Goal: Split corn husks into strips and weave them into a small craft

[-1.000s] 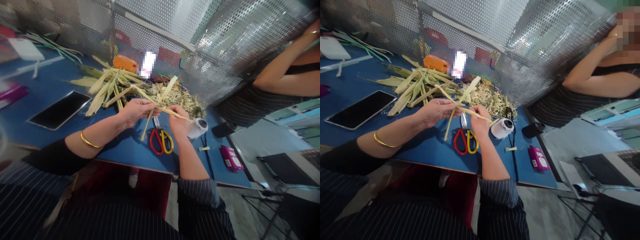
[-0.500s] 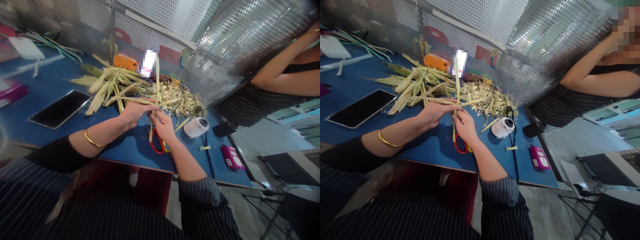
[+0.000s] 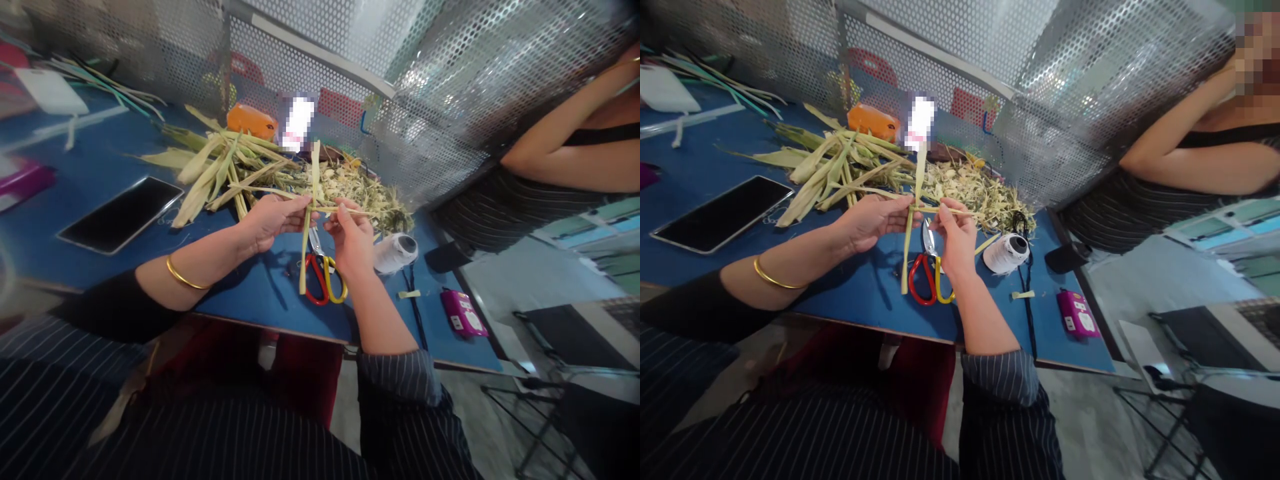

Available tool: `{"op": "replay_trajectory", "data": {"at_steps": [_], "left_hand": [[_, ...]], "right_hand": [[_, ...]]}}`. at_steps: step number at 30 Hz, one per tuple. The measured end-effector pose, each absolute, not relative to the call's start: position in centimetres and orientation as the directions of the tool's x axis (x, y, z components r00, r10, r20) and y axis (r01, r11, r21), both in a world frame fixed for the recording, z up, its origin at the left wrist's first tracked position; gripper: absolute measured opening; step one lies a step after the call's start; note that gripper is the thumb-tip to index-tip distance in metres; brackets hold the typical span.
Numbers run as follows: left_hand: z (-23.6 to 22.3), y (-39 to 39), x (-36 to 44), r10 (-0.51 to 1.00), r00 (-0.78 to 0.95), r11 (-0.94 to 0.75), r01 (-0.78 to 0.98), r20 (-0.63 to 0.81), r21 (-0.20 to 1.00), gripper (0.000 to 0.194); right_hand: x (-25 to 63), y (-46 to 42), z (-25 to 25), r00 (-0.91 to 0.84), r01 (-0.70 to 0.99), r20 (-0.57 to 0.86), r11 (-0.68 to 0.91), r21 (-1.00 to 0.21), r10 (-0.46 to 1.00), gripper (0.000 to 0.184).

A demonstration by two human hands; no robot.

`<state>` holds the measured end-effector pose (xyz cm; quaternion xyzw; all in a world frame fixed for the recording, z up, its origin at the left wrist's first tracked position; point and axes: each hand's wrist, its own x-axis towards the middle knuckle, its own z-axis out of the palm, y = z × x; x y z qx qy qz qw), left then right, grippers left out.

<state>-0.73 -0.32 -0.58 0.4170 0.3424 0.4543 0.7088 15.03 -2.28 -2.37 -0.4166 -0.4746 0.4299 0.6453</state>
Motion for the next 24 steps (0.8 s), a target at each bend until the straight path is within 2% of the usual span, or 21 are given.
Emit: {"op": "replay_trajectory", "data": {"at_steps": [2, 4, 8, 12, 16, 20, 24], "left_hand": [[-0.6, -0.5, -0.7, 0.911, 0.396, 0.266, -0.348, -0.117, 0.899, 0.03], [-0.7, -0.6, -0.5, 0.907, 0.413, 0.242, -0.344, -0.086, 0.907, 0.027], [-1.0, -0.8, -0.3, 0.92, 0.392, 0.125, -0.294, 0.001, 0.948, 0.018], [-1.2, -0.8, -0.2, 0.921, 0.385, 0.027, -0.206, 0.056, 0.978, 0.023], [-0.9, -0.7, -0.5, 0.908, 0.411, -0.02, -0.163, 0.086, 0.986, 0.021], [-0.5, -0.5, -0.9, 0.907, 0.419, -0.002, -0.107, 0.047, 0.994, 0.018], [-0.4, -0.4, -1.1, 0.911, 0.411, 0.088, -0.172, -0.01, 0.981, 0.017]], "right_hand": [[15.2, -2.3, -2.1, 0.139, -0.255, 0.235, 0.264, -0.93, 0.962, 0.023], [15.2, -2.4, -1.9, 0.076, -0.306, 0.223, 0.236, -0.922, 0.972, 0.022], [14.7, -2.7, -1.8, -0.028, -0.293, 0.189, 0.173, -0.94, 0.982, 0.028], [14.4, -2.8, -1.5, 0.044, -0.261, 0.153, 0.159, -0.952, 0.987, 0.042], [14.5, -3.0, -0.9, 0.118, -0.224, 0.214, 0.236, -0.946, 0.97, 0.05], [14.8, -3.1, -0.6, 0.14, -0.142, 0.268, 0.287, -0.947, 0.953, 0.05], [15.2, -2.9, -0.7, 0.105, -0.16, 0.26, 0.275, -0.948, 0.96, 0.048]]}}
